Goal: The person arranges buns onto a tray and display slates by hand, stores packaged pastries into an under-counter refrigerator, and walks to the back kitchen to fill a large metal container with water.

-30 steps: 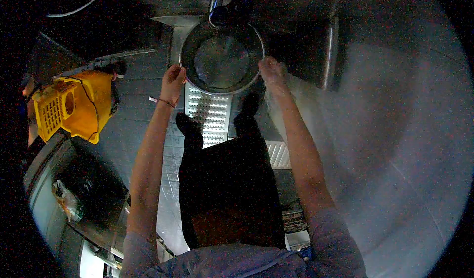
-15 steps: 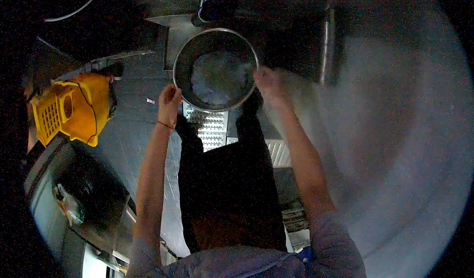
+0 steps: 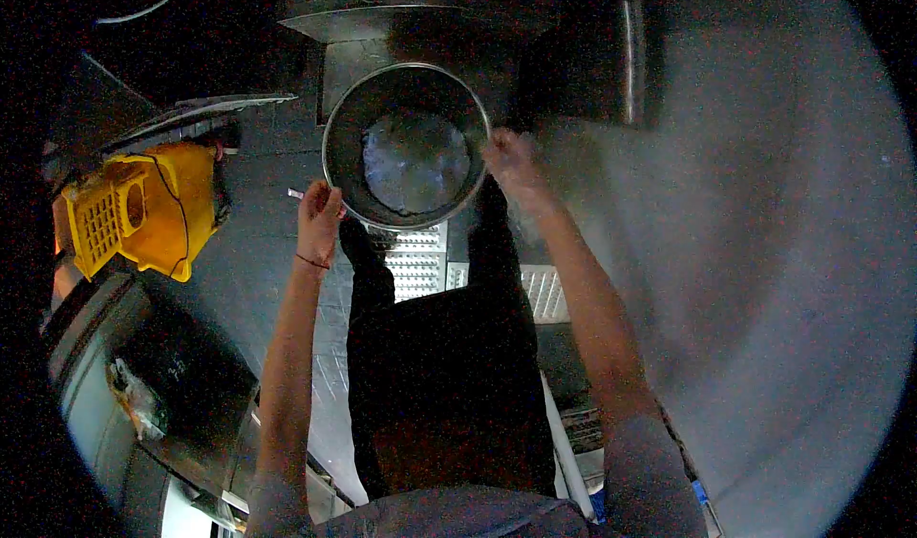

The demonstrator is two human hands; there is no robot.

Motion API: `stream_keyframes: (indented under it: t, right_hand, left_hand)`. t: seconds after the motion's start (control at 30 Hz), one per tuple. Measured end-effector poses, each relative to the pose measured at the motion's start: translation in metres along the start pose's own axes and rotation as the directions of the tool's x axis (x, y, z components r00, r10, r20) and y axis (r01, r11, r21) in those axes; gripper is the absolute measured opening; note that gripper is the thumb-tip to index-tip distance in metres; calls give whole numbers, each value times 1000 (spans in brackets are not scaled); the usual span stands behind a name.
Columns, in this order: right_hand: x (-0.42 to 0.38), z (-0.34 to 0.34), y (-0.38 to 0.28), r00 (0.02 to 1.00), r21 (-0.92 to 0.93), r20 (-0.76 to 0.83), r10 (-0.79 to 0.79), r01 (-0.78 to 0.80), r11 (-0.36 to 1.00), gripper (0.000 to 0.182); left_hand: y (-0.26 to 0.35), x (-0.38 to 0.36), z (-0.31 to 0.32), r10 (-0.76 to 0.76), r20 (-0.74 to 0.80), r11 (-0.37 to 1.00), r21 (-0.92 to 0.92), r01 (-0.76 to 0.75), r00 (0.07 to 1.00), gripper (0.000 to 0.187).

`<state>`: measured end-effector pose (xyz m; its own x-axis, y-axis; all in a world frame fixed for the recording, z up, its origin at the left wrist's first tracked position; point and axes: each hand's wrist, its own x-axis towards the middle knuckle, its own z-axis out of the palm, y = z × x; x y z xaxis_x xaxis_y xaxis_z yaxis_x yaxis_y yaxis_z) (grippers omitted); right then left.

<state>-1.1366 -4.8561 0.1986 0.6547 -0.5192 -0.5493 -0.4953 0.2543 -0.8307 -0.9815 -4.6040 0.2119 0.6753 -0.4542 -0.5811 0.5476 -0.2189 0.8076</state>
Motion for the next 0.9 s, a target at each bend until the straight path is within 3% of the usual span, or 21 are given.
stream_keyframes:
  t: [0.07,0.17,0.27,0.33,0.43,0.53,0.67,0.77,0.87,0.9]
  right_hand:
    - [-9,2,-2,1000,-3,-25,18,-18,1000,19]
    - [-14,-2,-18,998,-146,44,36,-29,989,23]
    - [-15,-1,-12,993,-86,100,58,-50,995,15]
    - [-20,2,-15,999,-138,44,-12,18,990,16]
    - [-20,6,-21,1000,-177,0,1,-1,984,23]
    - [-14,2,-14,996,-254,43,-78,86,963,23]
    - [-14,3,-14,999,-159,13,39,-37,987,25]
    - [-4,-1,-6,999,-225,28,29,-22,974,29]
    - [5,-3,9,988,-395,74,-139,157,905,33]
    - [5,-3,12,999,-395,11,-52,52,917,33]
  left_hand:
    - [-5,-4,-1,4,-53,997,72,0,999,6]
    - [-4,-7,1,-14,-97,1000,16,16,995,6]
    - [2,-8,-2,2,-15,1000,-2,-2,1000,6]
    - [8,-11,0,15,4,1000,-2,-15,1000,6]
    - [12,-8,1,17,9,1000,-22,-17,1000,8]
    - [14,-7,3,3,-14,1000,5,-3,1000,8]
    - [17,-5,5,-35,-69,999,30,37,997,8]
    - [24,-5,11,-56,-107,998,18,58,993,8]
    - [21,1,11,-99,-179,992,62,111,979,10]
    - [20,3,11,-98,-177,992,64,111,979,10]
